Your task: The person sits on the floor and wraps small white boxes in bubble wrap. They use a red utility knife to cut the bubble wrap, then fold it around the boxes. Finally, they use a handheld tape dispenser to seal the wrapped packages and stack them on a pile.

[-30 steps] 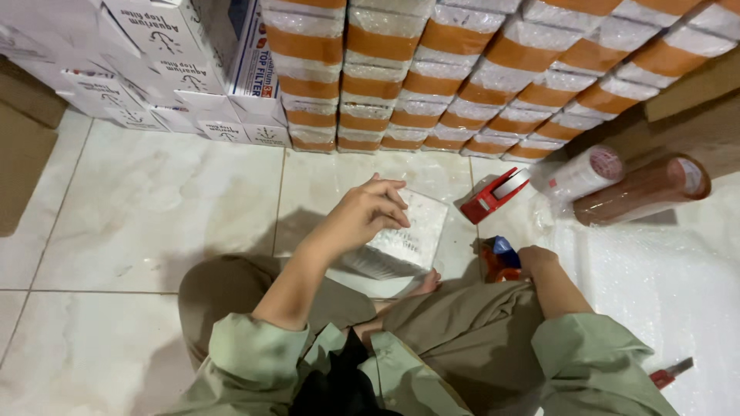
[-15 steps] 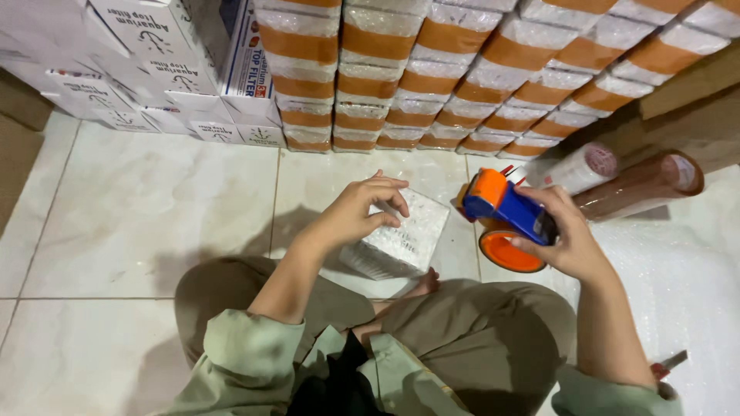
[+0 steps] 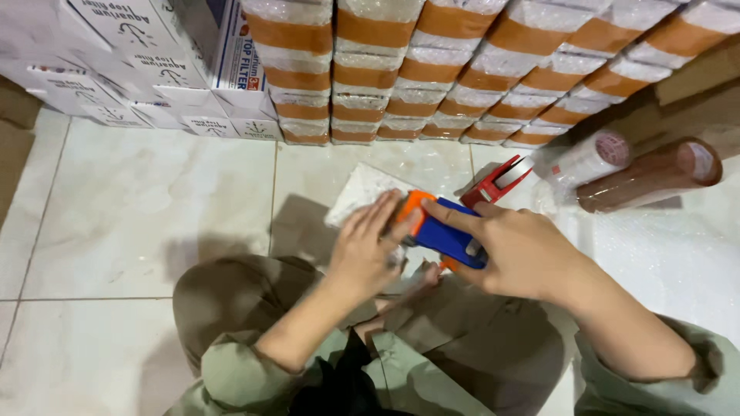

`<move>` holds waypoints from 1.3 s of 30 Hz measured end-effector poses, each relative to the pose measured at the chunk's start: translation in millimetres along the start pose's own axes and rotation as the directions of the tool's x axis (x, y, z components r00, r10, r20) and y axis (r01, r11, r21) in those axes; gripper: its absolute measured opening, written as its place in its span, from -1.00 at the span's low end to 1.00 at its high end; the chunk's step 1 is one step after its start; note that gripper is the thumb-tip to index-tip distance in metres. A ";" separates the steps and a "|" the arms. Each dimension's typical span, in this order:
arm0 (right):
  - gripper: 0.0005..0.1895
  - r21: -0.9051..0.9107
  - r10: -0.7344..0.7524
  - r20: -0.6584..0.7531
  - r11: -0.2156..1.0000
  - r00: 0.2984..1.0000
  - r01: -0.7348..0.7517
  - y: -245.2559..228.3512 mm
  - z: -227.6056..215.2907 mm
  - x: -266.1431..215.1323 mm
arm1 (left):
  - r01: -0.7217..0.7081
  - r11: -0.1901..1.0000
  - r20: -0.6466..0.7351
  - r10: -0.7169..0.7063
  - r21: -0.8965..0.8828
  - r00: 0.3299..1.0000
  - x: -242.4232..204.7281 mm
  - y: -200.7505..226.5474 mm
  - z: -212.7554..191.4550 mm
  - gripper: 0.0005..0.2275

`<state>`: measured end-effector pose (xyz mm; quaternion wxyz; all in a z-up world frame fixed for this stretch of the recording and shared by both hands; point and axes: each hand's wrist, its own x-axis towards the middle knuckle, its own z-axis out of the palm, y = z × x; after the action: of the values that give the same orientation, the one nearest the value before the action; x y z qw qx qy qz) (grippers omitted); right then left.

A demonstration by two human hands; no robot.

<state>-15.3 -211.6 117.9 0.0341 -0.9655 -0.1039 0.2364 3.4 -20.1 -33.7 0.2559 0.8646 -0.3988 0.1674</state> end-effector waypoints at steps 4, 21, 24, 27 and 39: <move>-0.16 0.187 -0.048 -0.270 0.977 0.962 0.101 9.7 54.8 30.9 | 0.171 0.984 0.013 -0.170 -0.048 0.985 -1.0 -59.4 -17.6 -0.14; -0.24 0.139 -0.022 -0.005 0.990 1.000 0.023 19.4 197.5 105.3 | 0.532 0.769 0.031 -0.559 -0.356 0.829 -61.0 -260.3 -29.5 -0.31; -0.23 0.202 -0.051 -0.004 0.978 0.999 0.051 14.3 205.7 114.9 | 0.681 0.690 0.102 -0.717 0.245 0.689 -64.6 -224.4 10.7 -0.58; -0.22 0.226 -0.073 -0.033 0.971 0.997 0.078 11.8 209.8 121.8 | 0.552 0.827 0.508 -0.430 -0.110 0.746 -47.2 -167.2 73.2 -0.48; -0.18 0.225 -0.055 0.173 0.974 0.983 0.015 38.7 65.4 21.8 | -0.023 0.997 0.520 0.059 -0.075 0.852 37.4 -55.2 28.8 -0.30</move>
<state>-19.7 -243.6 45.8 0.1368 -0.9286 -0.0966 0.3312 72.1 -28.9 -55.7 0.1628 0.8600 -0.4768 -0.0808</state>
